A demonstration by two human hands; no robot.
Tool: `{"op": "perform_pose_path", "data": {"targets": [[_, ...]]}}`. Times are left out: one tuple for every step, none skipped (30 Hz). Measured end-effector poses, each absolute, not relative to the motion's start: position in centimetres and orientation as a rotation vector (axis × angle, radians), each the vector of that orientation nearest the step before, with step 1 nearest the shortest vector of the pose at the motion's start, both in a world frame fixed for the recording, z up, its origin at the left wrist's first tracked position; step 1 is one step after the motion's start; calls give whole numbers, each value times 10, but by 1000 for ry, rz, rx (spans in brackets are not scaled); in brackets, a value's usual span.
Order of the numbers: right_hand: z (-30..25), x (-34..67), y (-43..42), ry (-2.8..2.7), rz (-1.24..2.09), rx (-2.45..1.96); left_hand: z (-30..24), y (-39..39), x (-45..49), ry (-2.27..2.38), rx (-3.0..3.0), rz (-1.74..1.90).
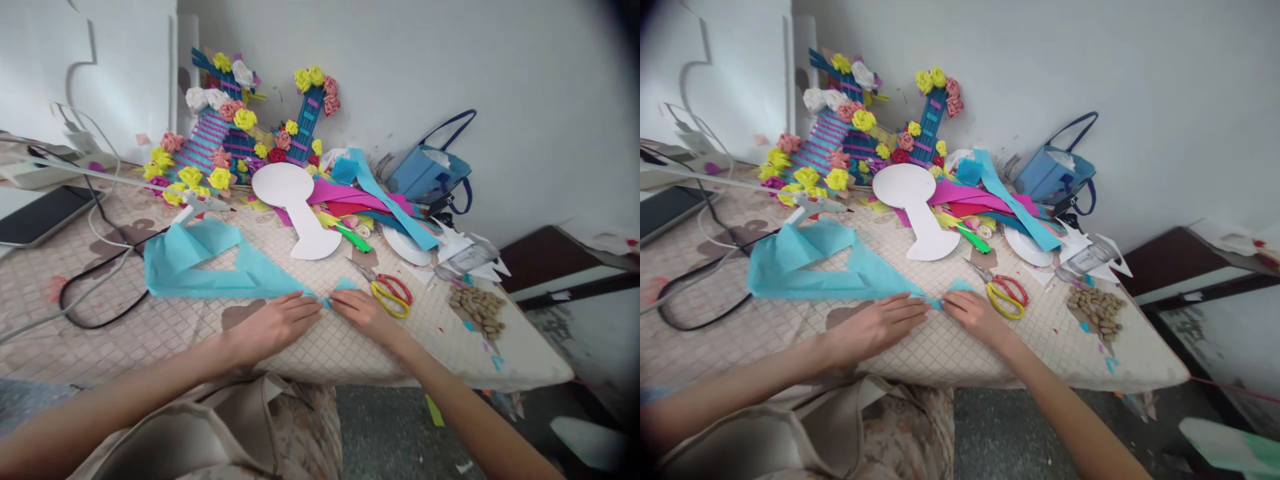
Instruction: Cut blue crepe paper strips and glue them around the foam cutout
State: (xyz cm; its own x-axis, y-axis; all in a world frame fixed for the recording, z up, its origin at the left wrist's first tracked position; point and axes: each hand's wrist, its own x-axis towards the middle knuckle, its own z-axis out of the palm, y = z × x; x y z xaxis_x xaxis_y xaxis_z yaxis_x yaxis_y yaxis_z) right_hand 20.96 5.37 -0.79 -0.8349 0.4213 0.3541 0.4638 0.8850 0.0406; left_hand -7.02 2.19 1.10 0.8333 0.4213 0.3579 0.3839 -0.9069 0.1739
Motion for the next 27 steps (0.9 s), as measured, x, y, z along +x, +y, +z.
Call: {"op": "perform_pose_path", "data": {"targets": [[-7, 212, 54, -2725, -175, -655, 5, 28, -63, 642, 2912, 590], [-7, 216, 54, -2725, -172, -667, 0, 33, -58, 644, 2908, 534], [-5, 221, 54, -2703, -170, -713, -5, 36, -56, 642, 2906, 502], [-4, 229, 55, -2653, -173, -802, -9, 38, -56, 641, 2903, 475], [-2, 238, 57, -2583, -174, -927, -11, 39, -57, 640, 2903, 450], [0, 248, 58, -2468, -185, -1095, -12, 39, -58, 640, 2906, 437], [2, 259, 61, -2372, -180, -1273, -13, 38, -60, 642, 2909, 428], [4, 271, 63, -2318, -148, -1438, -12, 37, -61, 648, 2914, 422], [5, 282, 65, -2271, -112, -1580, -11, 37, -62, 654, 2918, 411], [5, 292, 68, -2230, -62, -1688, -10, 36, -62, 657, 2921, 401], [6, 301, 70, -2212, 33, -1771, -9, 36, -62, 658, 2924, 392], [6, 308, 72, -2207, 140, -1833, -9, 37, -61, 656, 2928, 385], [6, 314, 75, -2216, 243, -1871, -8, 37, -61, 652, 2933, 381], [7, 317, 77, -2236, 330, -1893, -7, 38, -61, 645, 2939, 381], [9, 319, 79, -2266, 386, -1900, -7, 38, -60, 637, 2948, 384], [10, 319, 81, -2304, 416, -1893, -7, 39, -60, 631, 2960, 388], [13, 318, 83, -2345, 427, -1879, -8, 39, -60, 621, 2974, 389], [16, 317, 85, -2386, 426, -1860, -8, 40, -59, 612, 2991, 393], [18, 317, 86, -2423, 421, -1841, -8, 40, -59, 600, 3008, 400], [21, 317, 86, -2452, 417, -1827, -8, 40, -59, 587, 3022, 412], [24, 317, 85, -2472, 412, -1820, -8, 40, -60, 573, 3032, 428], [26, 318, 83, -2480, 410, -1818, -7, 41, -60, 558, 3035, 442], [28, 319, 80, -2478, 415, -1815, -5, 42, -61, 539, 3032, 460], [30, 321, 76, -2466, 432, -1811, -3, 42, -62, 517, 3022, 479], [32, 322, 71, -2445, 458, -1805, -1, 43, -63, 499, 3007, 499], [34, 323, 64, -2417, 484, -1794, 2, 44, -64, 482, 2987, 519], [36, 323, 57, -2389, 504, -1780, 5, 45, -65, 469, 2964, 536]]}}
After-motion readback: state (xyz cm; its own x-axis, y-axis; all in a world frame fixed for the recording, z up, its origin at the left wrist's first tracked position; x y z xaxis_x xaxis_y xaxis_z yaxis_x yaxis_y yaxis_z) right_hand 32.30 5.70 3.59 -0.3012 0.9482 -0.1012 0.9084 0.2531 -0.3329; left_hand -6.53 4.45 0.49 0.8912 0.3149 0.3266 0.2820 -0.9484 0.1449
